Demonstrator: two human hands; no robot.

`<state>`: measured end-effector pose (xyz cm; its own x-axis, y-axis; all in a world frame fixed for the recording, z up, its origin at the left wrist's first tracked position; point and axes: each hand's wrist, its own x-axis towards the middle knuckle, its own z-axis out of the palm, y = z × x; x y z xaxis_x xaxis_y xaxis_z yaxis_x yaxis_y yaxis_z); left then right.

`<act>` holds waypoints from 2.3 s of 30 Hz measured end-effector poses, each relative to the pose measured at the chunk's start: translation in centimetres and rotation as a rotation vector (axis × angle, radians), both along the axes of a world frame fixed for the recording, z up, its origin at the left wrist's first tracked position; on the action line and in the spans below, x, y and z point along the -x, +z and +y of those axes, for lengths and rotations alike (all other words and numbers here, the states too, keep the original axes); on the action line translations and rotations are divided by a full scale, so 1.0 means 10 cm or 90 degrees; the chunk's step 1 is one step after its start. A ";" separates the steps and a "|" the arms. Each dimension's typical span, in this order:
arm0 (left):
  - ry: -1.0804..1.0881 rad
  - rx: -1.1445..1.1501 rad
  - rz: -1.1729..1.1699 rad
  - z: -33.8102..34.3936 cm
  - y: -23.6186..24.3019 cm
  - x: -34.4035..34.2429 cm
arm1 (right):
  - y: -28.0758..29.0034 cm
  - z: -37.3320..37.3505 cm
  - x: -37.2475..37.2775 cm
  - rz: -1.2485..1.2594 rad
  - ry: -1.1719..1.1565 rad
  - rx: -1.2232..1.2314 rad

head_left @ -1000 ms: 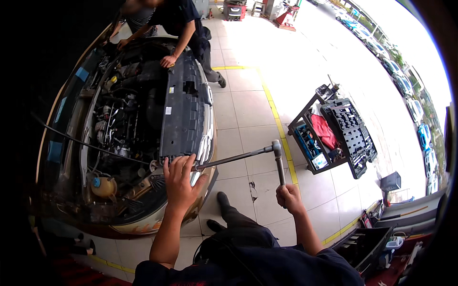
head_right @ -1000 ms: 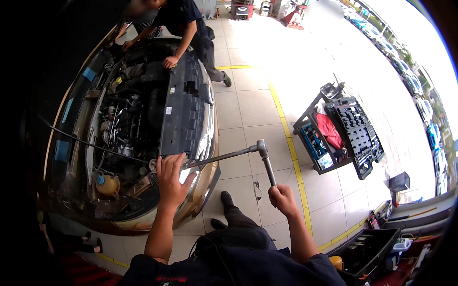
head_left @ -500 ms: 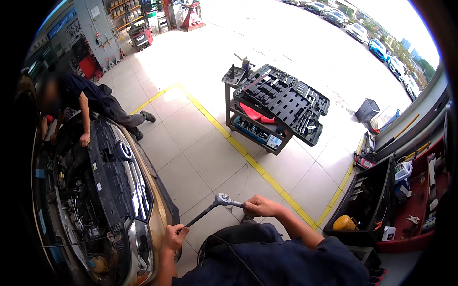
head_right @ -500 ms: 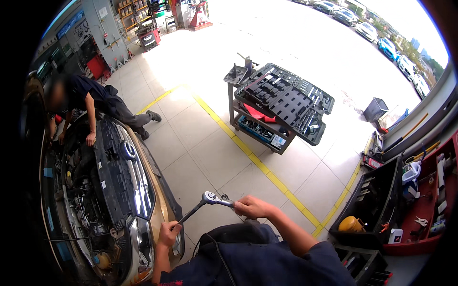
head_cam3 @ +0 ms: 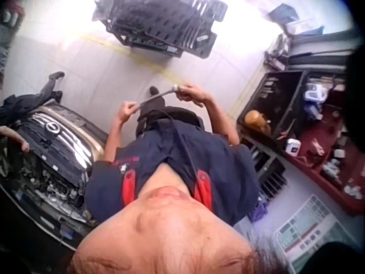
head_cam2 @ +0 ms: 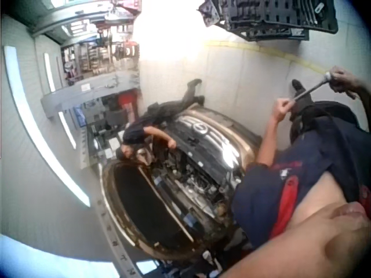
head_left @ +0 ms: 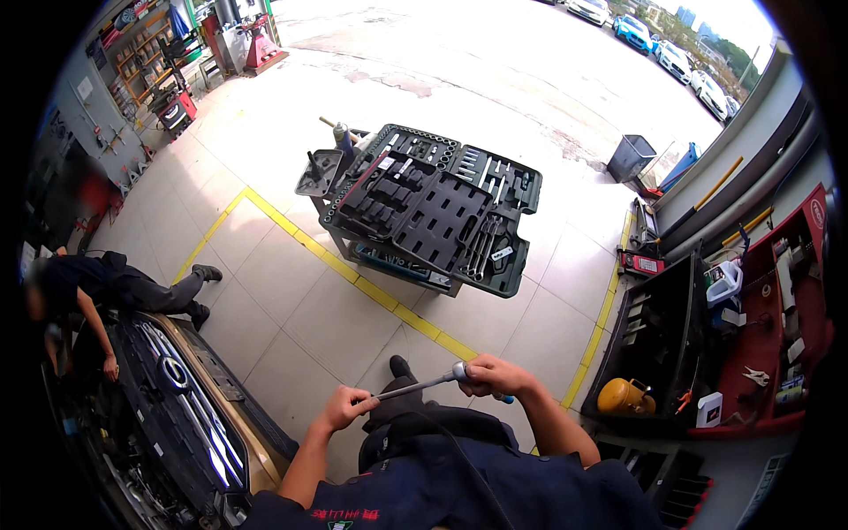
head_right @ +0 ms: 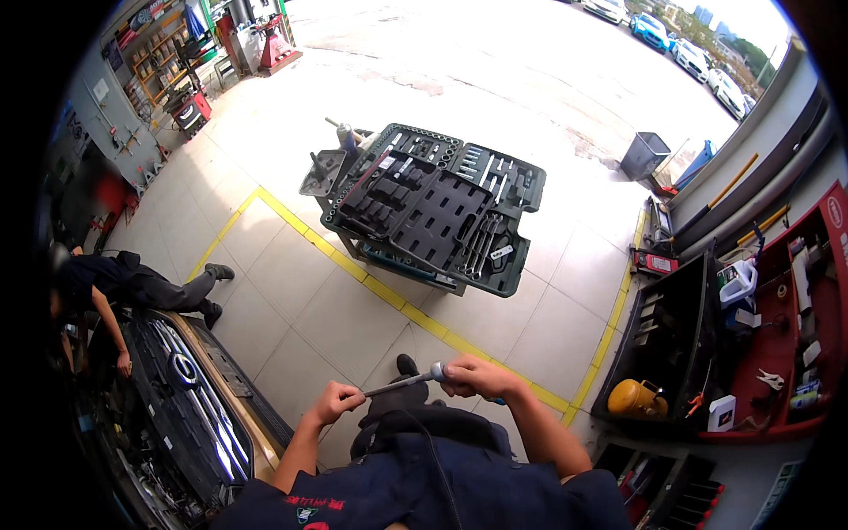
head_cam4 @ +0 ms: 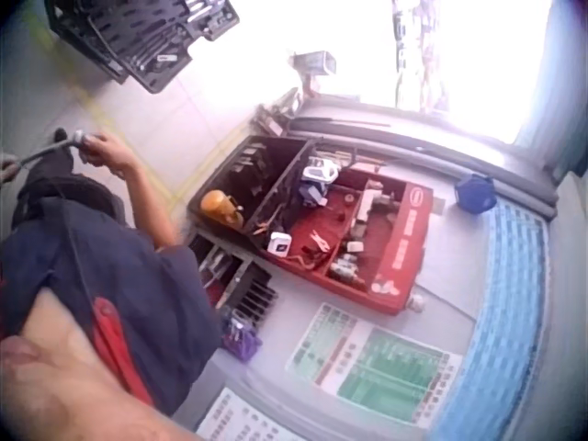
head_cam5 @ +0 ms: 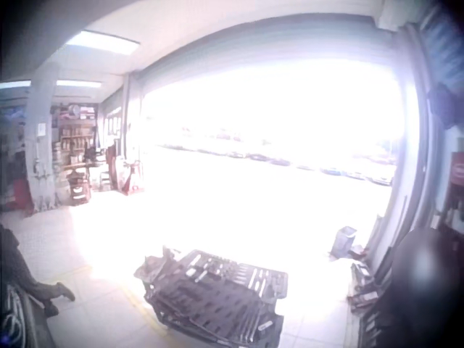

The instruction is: The person pours blue fluid into the engine bay and uses a ratchet wrench to tighten bolts on the engine. The person also organizes tools in a toolbox.

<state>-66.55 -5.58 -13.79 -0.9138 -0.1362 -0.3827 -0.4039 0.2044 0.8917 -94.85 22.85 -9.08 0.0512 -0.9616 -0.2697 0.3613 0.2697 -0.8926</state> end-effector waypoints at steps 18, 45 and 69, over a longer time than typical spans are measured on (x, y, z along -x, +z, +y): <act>-0.471 0.092 0.153 -0.61 0.40 3.55 | 0.02 0.72 1.64 -0.171 -0.440 0.122; -0.286 0.248 0.245 -1.78 0.94 3.61 | 1.07 -1.20 2.65 0.409 -0.488 -0.065; -0.244 0.093 -0.016 -3.19 0.00 4.14 | 0.94 -1.86 1.93 0.181 -0.836 -0.174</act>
<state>-107.95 -37.45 -13.81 -0.8995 0.1583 -0.4074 -0.2951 0.4676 0.8332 -114.16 4.27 0.35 -0.9361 -0.1744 -0.3054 0.3008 0.0527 -0.9522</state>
